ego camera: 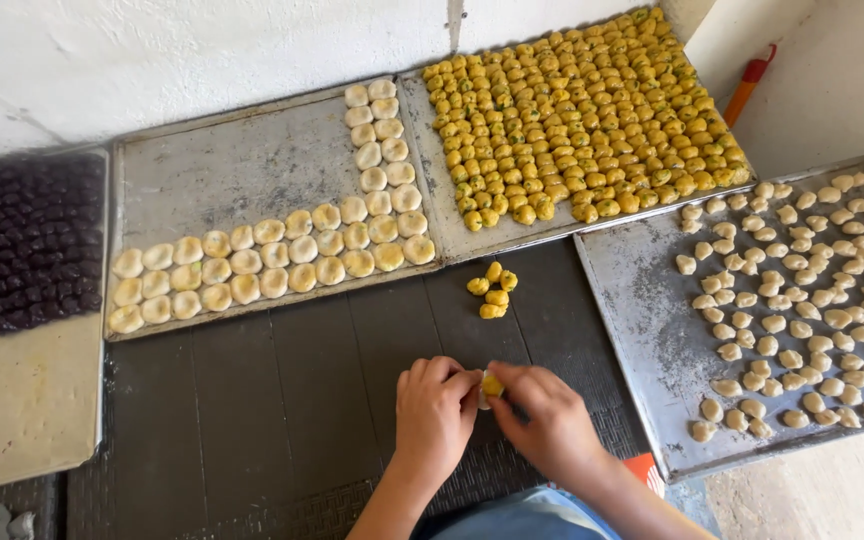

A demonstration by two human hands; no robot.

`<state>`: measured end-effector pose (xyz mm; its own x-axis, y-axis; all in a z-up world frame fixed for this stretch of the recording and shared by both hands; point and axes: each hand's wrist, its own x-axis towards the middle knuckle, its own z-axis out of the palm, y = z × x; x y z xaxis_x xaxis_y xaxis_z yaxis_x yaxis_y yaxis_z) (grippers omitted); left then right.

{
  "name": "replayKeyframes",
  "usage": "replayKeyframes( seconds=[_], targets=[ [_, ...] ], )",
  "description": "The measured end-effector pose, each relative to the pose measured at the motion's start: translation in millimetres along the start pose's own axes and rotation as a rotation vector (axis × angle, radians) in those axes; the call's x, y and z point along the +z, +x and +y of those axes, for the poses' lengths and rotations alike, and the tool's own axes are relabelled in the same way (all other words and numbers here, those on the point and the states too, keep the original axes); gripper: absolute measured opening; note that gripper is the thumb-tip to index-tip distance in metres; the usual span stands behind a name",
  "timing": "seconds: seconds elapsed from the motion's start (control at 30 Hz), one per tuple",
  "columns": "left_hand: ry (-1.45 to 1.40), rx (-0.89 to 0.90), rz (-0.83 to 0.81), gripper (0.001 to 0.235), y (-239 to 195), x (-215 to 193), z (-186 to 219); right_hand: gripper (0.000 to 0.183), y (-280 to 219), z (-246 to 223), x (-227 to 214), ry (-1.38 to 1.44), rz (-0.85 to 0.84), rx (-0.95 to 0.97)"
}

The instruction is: The person repeatedly picks small yellow filling balls and places them into flattened dough discs, then pinches the edges to seal them into dumplings. The finished dumplings are arranged in neat rows on metal trays alongside other trays of dark and light-colored dumplings.

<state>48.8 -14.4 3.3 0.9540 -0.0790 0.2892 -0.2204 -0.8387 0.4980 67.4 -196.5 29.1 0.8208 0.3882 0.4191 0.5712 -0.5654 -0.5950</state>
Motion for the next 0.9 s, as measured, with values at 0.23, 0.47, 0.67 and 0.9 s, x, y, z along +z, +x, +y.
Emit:
replayKeyframes(
  seconds=[0.23, 0.47, 0.67, 0.9],
  targets=[
    [-0.173, -0.026, -0.139, 0.013, -4.3, -16.1, 8.3, 0.025, -14.9, 16.7, -0.9, 0.008, -0.158, -0.063],
    [-0.372, -0.01, -0.107, 0.037, -10.7, -20.1, -3.9, 0.015, 2.3, 25.0, 5.9, -0.013, -0.234, -0.073],
    [-0.853, -0.146, -0.05, 0.013, -16.6, -25.8, 16.2, 0.052, -4.2, 7.8, -10.6, 0.719, -0.201, 0.522],
    [-1.284, -0.448, -0.016, 0.029, -10.7, -32.5, 30.9, 0.025, -3.5, 27.1, -7.9, 1.195, -0.141, 0.601]
  ],
)
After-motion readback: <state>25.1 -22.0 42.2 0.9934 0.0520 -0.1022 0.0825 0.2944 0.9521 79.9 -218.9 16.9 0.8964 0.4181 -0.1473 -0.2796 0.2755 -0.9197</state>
